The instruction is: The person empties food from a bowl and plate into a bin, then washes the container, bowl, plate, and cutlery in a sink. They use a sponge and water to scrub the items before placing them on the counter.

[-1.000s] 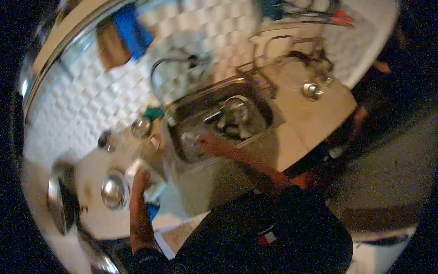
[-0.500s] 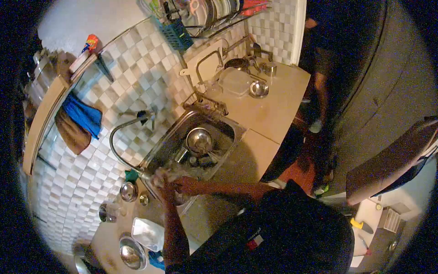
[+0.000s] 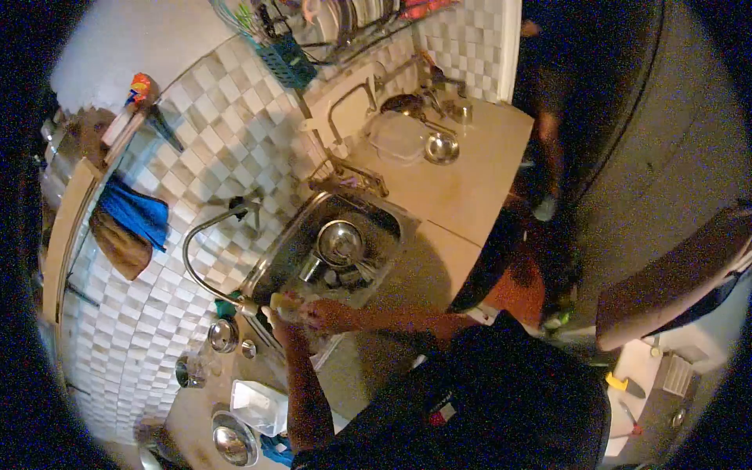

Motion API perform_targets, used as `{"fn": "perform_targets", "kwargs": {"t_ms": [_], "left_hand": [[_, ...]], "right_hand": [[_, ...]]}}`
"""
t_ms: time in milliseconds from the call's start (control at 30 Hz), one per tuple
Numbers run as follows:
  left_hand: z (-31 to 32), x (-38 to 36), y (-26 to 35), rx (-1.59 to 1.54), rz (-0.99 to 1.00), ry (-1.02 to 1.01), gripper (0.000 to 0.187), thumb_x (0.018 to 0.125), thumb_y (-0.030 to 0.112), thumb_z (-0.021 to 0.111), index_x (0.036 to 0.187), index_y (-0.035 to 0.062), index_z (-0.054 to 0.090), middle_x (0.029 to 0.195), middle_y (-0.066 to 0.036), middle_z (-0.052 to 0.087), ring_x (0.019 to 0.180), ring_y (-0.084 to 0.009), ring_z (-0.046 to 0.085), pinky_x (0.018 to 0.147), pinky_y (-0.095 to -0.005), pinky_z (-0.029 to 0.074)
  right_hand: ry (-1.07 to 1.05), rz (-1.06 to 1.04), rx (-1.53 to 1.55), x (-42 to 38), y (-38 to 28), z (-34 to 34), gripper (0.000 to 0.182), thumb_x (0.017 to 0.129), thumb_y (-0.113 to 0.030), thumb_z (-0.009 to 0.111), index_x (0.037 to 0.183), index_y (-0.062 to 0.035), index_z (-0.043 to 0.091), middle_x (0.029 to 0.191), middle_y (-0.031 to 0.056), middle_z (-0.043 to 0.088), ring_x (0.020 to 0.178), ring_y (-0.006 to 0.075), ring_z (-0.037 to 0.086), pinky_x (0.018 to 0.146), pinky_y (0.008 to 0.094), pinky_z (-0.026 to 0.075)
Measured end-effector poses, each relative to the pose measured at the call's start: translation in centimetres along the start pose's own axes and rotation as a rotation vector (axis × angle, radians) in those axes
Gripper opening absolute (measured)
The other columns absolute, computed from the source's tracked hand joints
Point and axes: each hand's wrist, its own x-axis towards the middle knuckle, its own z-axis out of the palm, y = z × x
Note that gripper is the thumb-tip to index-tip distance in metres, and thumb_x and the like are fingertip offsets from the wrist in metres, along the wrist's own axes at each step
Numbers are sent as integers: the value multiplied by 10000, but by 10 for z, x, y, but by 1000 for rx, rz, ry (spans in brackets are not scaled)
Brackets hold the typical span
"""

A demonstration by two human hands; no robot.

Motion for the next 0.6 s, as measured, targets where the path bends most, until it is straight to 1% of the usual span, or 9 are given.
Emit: {"fn": "perform_targets", "kwargs": {"t_ms": [100, 167, 233, 300, 400, 433, 533, 567, 600], "left_hand": [[-2, -6, 2, -262, -79, -207, 519, 952, 520, 405, 1106, 55, 575, 976, -80, 624, 857, -223, 600, 760, -346, 502], [-12, -12, -2, 116, 176, -164, 471, 940, 472, 478, 1119, 46, 572, 982, -76, 626, 849, -224, 601, 766, -345, 499], [-22, -12, 3, 284, 269, -103, 416, 919, 408, 555, 1113, 41, 571, 973, -73, 623, 836, -217, 601, 756, -345, 499], [-46, 1, 2, 257, 203, -48, 365, 890, 336, 624, 1095, 38, 572, 950, -69, 616, 816, -202, 601, 725, -349, 503], [-42, -19, 31, 189, 30, 26, 322, 858, 254, 683, 1072, 33, 585, 953, -72, 617, 789, -186, 610, 673, -360, 512], [-35, -36, 47, 119, -88, 70, 303, 851, 229, 694, 1057, 29, 597, 975, -79, 623, 788, -181, 616, 657, -361, 516], [-56, -36, 47, 96, 22, -146, 247, 855, 243, 699, 986, 49, 622, 905, -53, 619, 762, -169, 609, 657, -358, 512], [-43, -47, 60, 216, -77, 63, 216, 861, 287, 699, 881, 88, 618, 784, -6, 583, 678, -138, 566, 603, -323, 475], [-51, -43, 59, 285, -5, 41, 230, 863, 307, 695, 876, 90, 617, 767, 5, 572, 664, -134, 553, 592, -317, 462]], "right_hand": [[-54, 43, 44, 4, -2, -2, 347, 928, -321, 465, 982, -5, 598, 839, 226, 621, 813, 414, 600, 757, 489, 466], [-155, 49, -64, 9, 5, 14, 346, 918, -331, 489, 1009, -13, 590, 854, 204, 617, 823, 399, 604, 776, 470, 480], [151, -451, -199, 14, -13, 17, 337, 904, -319, 507, 1033, -15, 577, 881, 200, 608, 834, 397, 603, 776, 466, 483], [31, -594, -389, 21, 71, 71, 283, 887, -265, 526, 1023, -17, 542, 926, 197, 590, 844, 396, 601, 745, 480, 479], [-289, -547, -586, 25, 20, 29, 269, 896, -267, 526, 958, -7, 559, 895, 197, 607, 813, 388, 603, 737, 480, 475], [-422, -319, -453, 26, 2, 14, 290, 910, -284, 515, 931, -7, 598, 859, 198, 623, 782, 378, 609, 741, 470, 481], [-222, -578, -358, 16, 6, 2, 310, 918, -304, 505, 892, -20, 626, 835, 194, 634, 763, 377, 612, 733, 477, 486], [-390, -328, -446, 13, -3, -10, 281, 904, -290, 512, 895, -36, 631, 831, 177, 630, 769, 354, 625, 708, 474, 498], [-341, -397, -488, 7, 11, -14, 264, 893, -278, 521, 896, -36, 626, 822, 174, 623, 768, 345, 626, 704, 464, 503]]}}
